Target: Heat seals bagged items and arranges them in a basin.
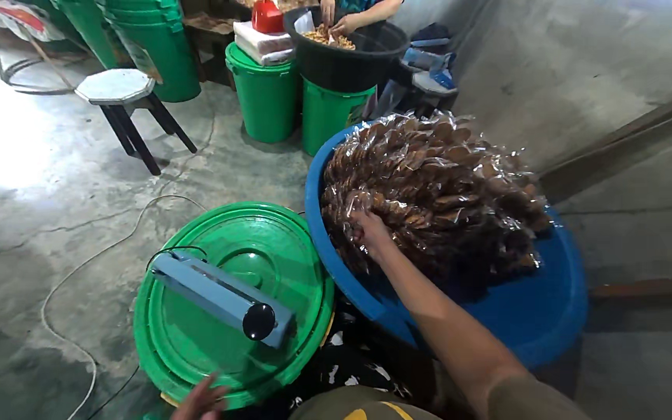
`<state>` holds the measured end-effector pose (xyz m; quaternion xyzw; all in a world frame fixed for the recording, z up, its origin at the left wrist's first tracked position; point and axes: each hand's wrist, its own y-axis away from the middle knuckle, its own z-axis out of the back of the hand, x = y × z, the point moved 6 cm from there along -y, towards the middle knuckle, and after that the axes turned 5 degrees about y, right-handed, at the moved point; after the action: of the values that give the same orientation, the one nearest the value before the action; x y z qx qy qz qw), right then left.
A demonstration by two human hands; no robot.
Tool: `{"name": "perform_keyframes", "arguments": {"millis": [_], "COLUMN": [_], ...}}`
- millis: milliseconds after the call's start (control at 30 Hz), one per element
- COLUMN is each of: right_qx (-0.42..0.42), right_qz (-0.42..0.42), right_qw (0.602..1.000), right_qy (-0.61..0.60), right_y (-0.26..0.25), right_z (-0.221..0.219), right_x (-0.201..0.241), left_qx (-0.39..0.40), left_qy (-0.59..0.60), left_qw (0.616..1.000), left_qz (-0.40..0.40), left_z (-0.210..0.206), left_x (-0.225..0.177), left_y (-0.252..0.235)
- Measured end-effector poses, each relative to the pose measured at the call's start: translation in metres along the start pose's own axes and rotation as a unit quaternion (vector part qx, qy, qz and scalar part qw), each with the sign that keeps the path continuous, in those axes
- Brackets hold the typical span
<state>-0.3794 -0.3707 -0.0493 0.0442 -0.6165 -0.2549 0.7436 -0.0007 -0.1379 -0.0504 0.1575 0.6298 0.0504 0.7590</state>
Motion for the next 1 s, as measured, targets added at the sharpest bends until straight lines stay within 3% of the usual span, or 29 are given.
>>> {"name": "perform_keyframes", "arguments": {"millis": [67,133,167,200,267,333,400,467,500,533,600,700,767,900,933,1000], "right_qx": [0.03,0.09,0.138,0.189,0.316,0.422,0.47,0.402,0.357,0.331,0.302,0.299,0.307,0.384,0.432,0.494], "right_qz": [0.085,0.18,0.216,0.254,0.33,0.282,0.125,-0.006,-0.028,-0.015,0.101,0.281,0.278,0.235,0.248,0.286], "right_qw": [0.995,0.979,0.966,0.948,0.877,0.838,0.866,0.913,0.931,0.938,0.923,0.824,0.789,0.808,0.78,0.687], "right_qy": [-0.047,-0.044,-0.021,0.021,0.149,0.198,0.116,0.062,0.07,0.104,0.217,0.392,0.453,0.38,0.378,0.45], "right_y": [0.051,0.111,0.139,0.161,0.186,0.19,0.183,0.171,0.163,0.155,0.137,0.119,0.106,0.103,0.118,0.155], "right_z": [-0.002,-0.018,-0.03,-0.043,-0.065,-0.076,-0.082,-0.091,-0.101,-0.113,-0.142,-0.184,-0.206,-0.212,-0.208,-0.201], "right_x": [0.004,-0.009,-0.02,-0.033,-0.048,-0.053,-0.054,-0.051,-0.052,-0.052,-0.046,-0.036,-0.033,0.015,0.029,0.039], "left_qx": [0.144,0.234,0.24,0.22,0.103,0.005,-0.048,-0.059,-0.066,-0.086,-0.163,-0.259,-0.28,-0.331,-0.343,-0.352], "left_qy": [0.124,0.254,0.315,0.373,0.452,0.451,0.345,0.24,0.207,0.187,0.155,0.129,0.157,0.23,0.237,0.234], "left_qw": [0.98,0.938,0.918,0.9,0.875,0.879,0.931,0.966,0.975,0.978,0.974,0.957,0.947,0.915,0.909,0.906], "left_qz": [-0.052,-0.012,0.024,0.059,0.137,0.154,0.111,0.07,0.054,0.036,0.005,0.002,0.017,0.019,0.015,0.01], "left_z": [-0.062,-0.111,-0.127,-0.137,-0.14,-0.128,-0.11,-0.097,-0.094,-0.09,-0.075,-0.05,-0.04,-0.018,-0.01,0.002], "left_x": [-0.027,-0.04,-0.039,-0.037,-0.029,-0.011,0.001,0.002,-0.001,-0.001,0.005,0.028,0.035,0.031,0.032,0.034], "left_y": [-0.021,-0.037,-0.046,-0.053,-0.062,-0.067,-0.066,-0.061,-0.061,-0.062,-0.071,-0.089,-0.095,-0.103,-0.106,-0.111]}}
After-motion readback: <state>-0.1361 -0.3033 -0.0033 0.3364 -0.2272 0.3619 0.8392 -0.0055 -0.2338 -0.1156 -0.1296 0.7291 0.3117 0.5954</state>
